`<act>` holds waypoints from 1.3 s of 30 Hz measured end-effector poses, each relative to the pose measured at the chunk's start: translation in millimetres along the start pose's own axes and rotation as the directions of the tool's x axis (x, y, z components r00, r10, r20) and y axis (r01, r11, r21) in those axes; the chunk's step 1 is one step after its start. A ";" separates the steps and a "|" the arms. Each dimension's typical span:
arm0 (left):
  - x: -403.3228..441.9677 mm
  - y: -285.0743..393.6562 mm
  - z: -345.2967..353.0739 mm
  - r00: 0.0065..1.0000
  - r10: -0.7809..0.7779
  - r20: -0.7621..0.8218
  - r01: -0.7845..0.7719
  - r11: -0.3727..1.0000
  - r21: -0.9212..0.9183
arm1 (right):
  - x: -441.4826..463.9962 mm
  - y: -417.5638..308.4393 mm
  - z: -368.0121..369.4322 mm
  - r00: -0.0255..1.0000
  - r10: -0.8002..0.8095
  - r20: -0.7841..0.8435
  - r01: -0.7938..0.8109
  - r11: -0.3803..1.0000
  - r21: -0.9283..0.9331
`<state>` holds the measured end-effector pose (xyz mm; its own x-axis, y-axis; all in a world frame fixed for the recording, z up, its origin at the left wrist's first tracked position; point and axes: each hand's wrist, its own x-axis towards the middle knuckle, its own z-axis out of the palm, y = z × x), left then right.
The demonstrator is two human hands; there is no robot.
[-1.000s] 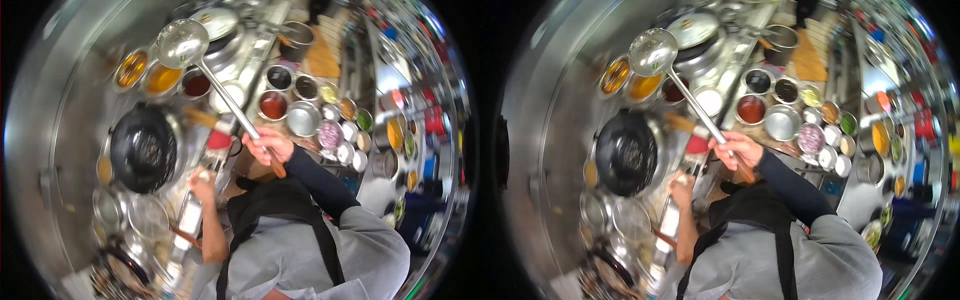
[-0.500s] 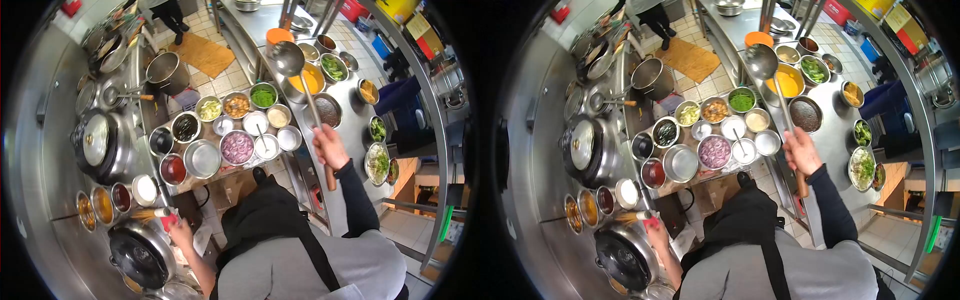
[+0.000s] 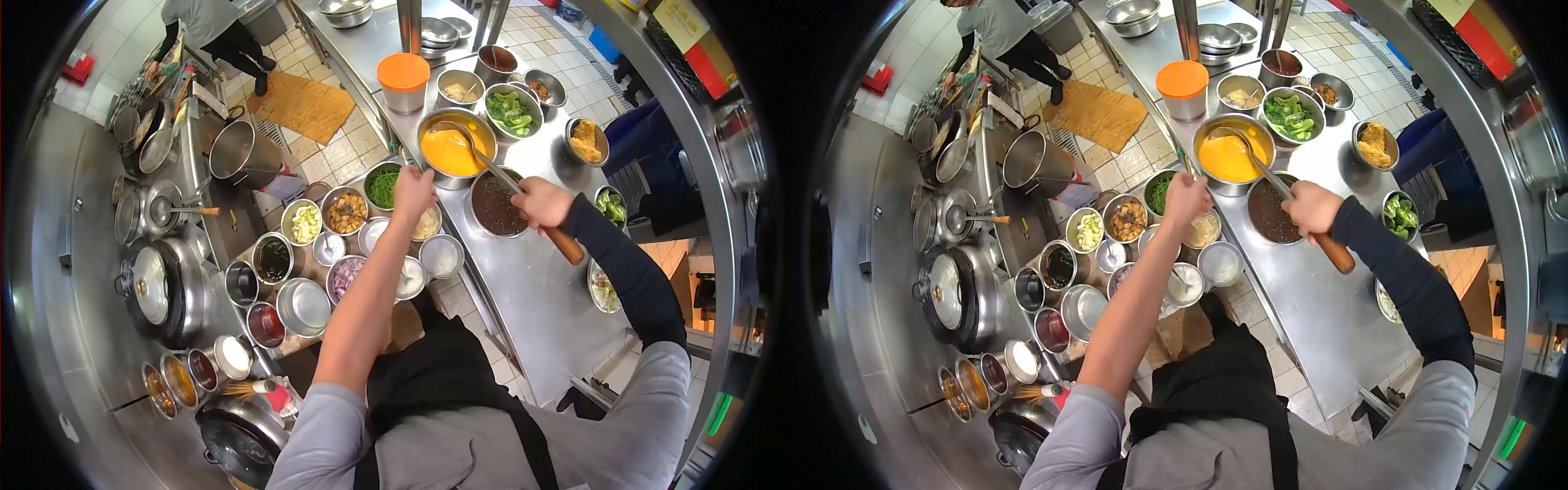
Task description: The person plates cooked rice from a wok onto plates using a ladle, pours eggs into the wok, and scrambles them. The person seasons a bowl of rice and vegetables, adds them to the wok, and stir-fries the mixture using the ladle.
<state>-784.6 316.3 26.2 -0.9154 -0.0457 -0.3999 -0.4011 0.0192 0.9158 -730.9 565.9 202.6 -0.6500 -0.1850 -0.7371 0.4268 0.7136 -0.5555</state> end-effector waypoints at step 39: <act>42.1 -12.7 22.9 0.997 -0.055 0.062 0.074 0.922 -0.379 | -2.0 41.3 -31.3 0.966 -0.014 0.259 -0.187 0.653 0.734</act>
<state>-818.8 337.0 -3.0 -0.8925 0.0158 -0.4508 -0.4250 -0.3644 0.8286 -731.7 617.0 193.2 -0.4708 -0.3635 -0.8039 0.8619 0.0051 -0.5071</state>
